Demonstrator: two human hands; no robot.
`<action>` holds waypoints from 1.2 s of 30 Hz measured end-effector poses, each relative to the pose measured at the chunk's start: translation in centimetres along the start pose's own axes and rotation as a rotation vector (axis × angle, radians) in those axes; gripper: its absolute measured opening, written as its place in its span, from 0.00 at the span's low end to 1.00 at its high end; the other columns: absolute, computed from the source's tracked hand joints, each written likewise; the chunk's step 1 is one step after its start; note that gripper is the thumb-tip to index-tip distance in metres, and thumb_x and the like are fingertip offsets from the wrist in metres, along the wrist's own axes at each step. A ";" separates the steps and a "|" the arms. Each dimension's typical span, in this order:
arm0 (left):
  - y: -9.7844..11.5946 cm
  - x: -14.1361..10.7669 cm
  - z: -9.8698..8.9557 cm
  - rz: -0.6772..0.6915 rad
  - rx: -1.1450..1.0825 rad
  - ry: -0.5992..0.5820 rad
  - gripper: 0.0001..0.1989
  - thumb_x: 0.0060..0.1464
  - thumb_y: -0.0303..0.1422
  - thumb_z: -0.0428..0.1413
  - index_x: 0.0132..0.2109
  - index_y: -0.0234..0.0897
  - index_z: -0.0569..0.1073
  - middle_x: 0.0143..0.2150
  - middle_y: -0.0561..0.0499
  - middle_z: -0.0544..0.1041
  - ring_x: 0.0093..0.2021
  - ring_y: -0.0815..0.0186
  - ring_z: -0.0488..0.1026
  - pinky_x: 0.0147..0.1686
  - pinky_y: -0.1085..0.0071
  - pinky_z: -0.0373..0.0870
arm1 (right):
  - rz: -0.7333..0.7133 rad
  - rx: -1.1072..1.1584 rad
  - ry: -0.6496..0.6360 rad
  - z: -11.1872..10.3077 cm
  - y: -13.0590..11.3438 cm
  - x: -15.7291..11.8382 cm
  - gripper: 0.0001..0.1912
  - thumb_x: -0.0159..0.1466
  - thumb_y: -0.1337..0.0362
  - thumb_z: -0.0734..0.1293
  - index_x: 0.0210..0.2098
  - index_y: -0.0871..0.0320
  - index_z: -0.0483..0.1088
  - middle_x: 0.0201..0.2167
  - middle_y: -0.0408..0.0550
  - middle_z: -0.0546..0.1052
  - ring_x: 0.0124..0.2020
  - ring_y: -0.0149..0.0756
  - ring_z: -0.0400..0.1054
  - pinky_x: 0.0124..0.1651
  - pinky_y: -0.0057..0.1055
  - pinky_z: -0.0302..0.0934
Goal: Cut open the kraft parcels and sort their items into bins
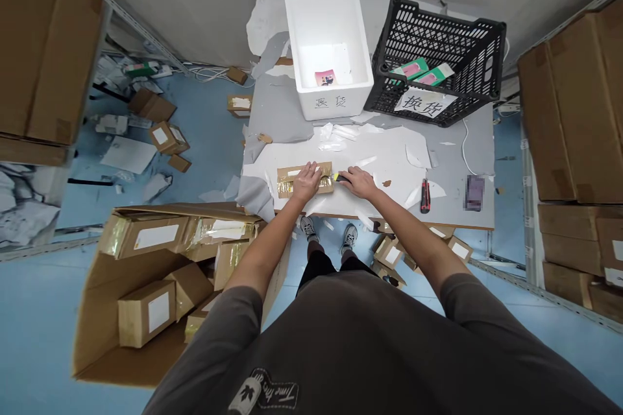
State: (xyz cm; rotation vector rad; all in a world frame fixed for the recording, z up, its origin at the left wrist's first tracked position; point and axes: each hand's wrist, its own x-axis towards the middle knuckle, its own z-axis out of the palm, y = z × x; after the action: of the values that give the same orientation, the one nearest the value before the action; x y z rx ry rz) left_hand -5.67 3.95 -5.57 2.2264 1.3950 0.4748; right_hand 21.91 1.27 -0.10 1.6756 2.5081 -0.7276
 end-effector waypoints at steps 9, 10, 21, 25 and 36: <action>-0.5 -0.2 0.5 0.008 -0.001 0.020 0.20 0.75 0.38 0.49 0.62 0.38 0.80 0.71 0.36 0.76 0.77 0.45 0.67 0.75 0.39 0.66 | -0.052 -0.051 0.035 -0.1 0.2 1.2 0.26 0.81 0.51 0.59 0.70 0.55 0.74 0.53 0.61 0.77 0.54 0.55 0.66 0.51 0.42 0.61; -0.5 -0.2 0.6 0.007 0.002 0.023 0.20 0.75 0.37 0.50 0.62 0.38 0.81 0.71 0.36 0.76 0.77 0.45 0.67 0.75 0.39 0.66 | -0.052 -0.052 0.039 -0.1 0.3 1.3 0.26 0.81 0.51 0.58 0.69 0.55 0.74 0.53 0.61 0.77 0.53 0.55 0.66 0.50 0.42 0.61; -0.6 -0.2 0.6 0.039 0.006 0.076 0.19 0.75 0.36 0.50 0.60 0.38 0.82 0.68 0.35 0.79 0.75 0.46 0.71 0.73 0.39 0.69 | 0.099 0.165 0.163 1.7 3.2 -1.5 0.26 0.79 0.47 0.59 0.65 0.53 0.76 0.52 0.60 0.80 0.55 0.56 0.71 0.54 0.45 0.67; -0.6 -0.2 0.2 0.038 0.005 0.080 0.19 0.76 0.38 0.49 0.59 0.38 0.82 0.69 0.35 0.78 0.75 0.46 0.70 0.73 0.40 0.69 | 0.425 0.502 0.312 4.8 4.5 -4.9 0.30 0.78 0.40 0.55 0.61 0.53 0.73 0.42 0.53 0.83 0.45 0.51 0.77 0.52 0.44 0.69; -0.1 0.0 -0.6 -0.051 -0.042 0.026 0.21 0.76 0.43 0.50 0.62 0.40 0.81 0.72 0.37 0.76 0.78 0.46 0.65 0.76 0.38 0.63 | 1.093 0.392 0.527 7.3 8.1 -7.6 0.27 0.76 0.48 0.53 0.47 0.59 0.76 0.47 0.65 0.78 0.54 0.56 0.72 0.62 0.54 0.65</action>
State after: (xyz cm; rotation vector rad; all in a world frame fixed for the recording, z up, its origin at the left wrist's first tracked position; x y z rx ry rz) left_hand -5.99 4.11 -5.13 2.1540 1.4381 0.5124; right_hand 30.62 -5.70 -7.39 3.1894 1.1804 -0.6808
